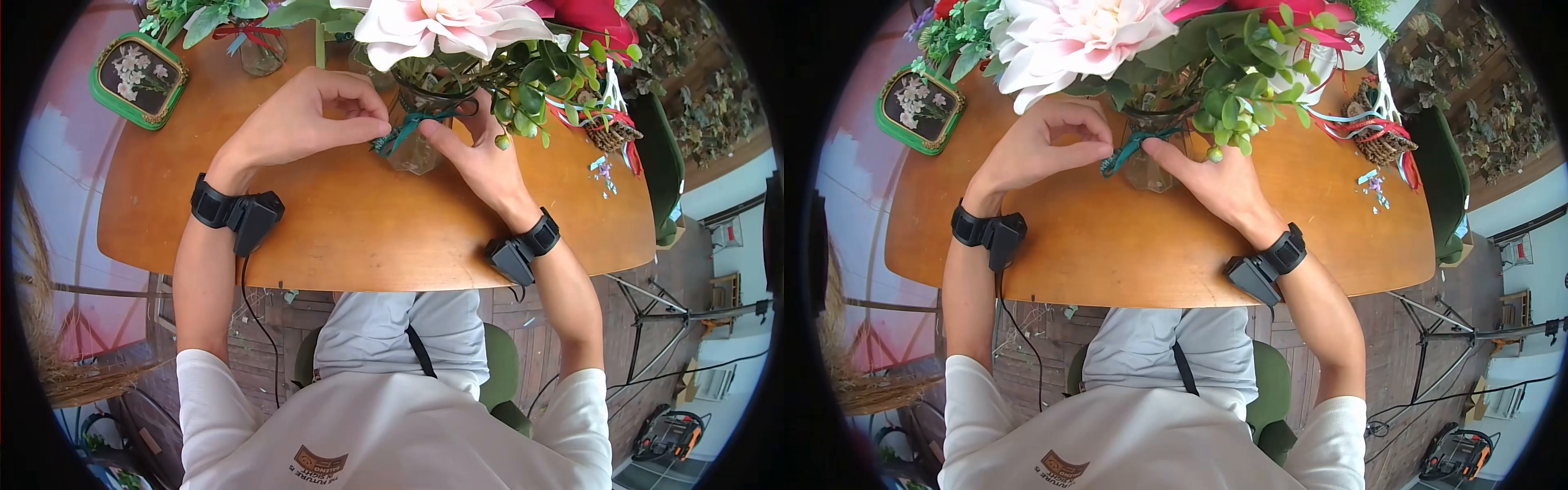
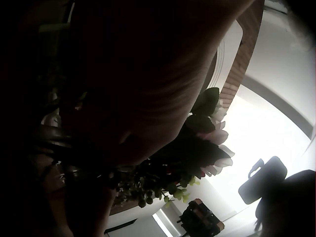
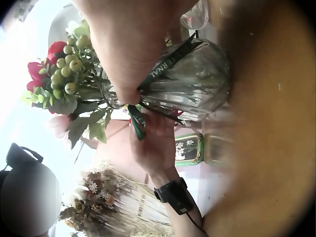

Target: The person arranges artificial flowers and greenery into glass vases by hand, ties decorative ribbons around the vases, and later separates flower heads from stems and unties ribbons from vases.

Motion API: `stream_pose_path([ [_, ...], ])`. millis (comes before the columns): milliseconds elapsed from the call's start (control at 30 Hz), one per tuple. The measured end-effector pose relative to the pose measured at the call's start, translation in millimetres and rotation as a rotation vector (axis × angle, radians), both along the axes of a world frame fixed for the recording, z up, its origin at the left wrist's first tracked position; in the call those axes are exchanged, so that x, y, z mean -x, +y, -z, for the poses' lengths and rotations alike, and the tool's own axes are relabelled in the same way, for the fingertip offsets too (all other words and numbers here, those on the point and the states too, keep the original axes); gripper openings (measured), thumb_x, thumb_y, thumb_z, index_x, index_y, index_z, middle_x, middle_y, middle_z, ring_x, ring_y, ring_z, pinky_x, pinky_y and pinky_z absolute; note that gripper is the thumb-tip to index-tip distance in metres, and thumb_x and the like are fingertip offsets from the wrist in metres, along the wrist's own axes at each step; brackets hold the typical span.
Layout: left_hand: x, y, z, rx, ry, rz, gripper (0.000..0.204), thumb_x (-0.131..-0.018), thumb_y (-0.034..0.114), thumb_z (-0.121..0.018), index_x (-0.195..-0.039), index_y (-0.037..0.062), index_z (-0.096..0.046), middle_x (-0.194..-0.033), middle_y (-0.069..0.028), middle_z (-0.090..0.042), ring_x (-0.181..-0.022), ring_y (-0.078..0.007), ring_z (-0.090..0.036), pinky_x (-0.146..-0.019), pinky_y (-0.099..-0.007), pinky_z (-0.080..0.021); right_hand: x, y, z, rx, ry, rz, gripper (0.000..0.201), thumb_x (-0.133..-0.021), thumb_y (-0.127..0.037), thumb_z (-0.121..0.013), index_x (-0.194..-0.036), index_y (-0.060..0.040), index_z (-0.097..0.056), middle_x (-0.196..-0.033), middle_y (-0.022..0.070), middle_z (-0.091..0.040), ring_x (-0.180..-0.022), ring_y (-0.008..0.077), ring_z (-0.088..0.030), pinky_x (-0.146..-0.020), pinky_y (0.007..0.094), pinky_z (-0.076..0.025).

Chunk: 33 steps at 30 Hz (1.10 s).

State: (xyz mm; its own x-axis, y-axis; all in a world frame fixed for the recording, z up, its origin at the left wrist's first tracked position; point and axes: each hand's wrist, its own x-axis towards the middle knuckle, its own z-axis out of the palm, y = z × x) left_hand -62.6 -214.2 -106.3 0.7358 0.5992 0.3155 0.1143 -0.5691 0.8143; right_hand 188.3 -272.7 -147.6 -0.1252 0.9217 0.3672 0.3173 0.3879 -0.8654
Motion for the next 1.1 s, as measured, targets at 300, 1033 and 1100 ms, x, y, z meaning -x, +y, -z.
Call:
stream_pose_path([
  [300, 1.2, -0.3, -6.9, 0.207, -0.005, -0.049, 0.021, -0.094, 0.021, -0.071, -0.096, 0.0004, -0.073, -0.086, 0.0001, -0.069, -0.081, -0.0060, -0.059, -0.075, -0.0229, -0.047, -1.7, 1.8, 3.2, -0.073, -0.016, 0.000, 0.061, -0.090, -0.019, -0.076, -0.142, -0.0038, -0.049, -0.132, 0.0073, -0.060, -0.125, 0.0169, -0.052, -0.115, 0.0373, -0.035],
  [1033, -14.3, -3.1, 6.0, 0.530, -0.334, -0.158, 0.025, -0.097, 0.024, -0.069, -0.102, -0.0008, -0.072, -0.079, 0.0022, -0.065, -0.068, -0.0046, -0.053, -0.066, -0.0229, -0.044, -0.7, 0.9, 4.8, -0.074, -0.064, 0.072, 0.056, -0.089, -0.023, -0.076, -0.136, -0.0023, -0.052, -0.129, 0.0088, -0.061, -0.121, 0.0191, -0.056, -0.109, 0.0404, -0.041],
  [1100, -7.6, 5.2, 5.2, 0.800, -0.364, 0.146, 0.026, -0.100, 0.024, -0.066, -0.100, -0.0017, -0.069, -0.069, 0.0080, -0.049, -0.058, -0.0024, -0.039, -0.060, -0.0233, -0.037, -0.1, -0.8, 0.4, -0.056, -0.073, 0.075, 0.056, -0.089, -0.024, -0.076, -0.135, -0.0018, -0.053, -0.129, 0.0087, -0.061, -0.121, 0.0190, -0.056, -0.109, 0.0403, -0.041],
])
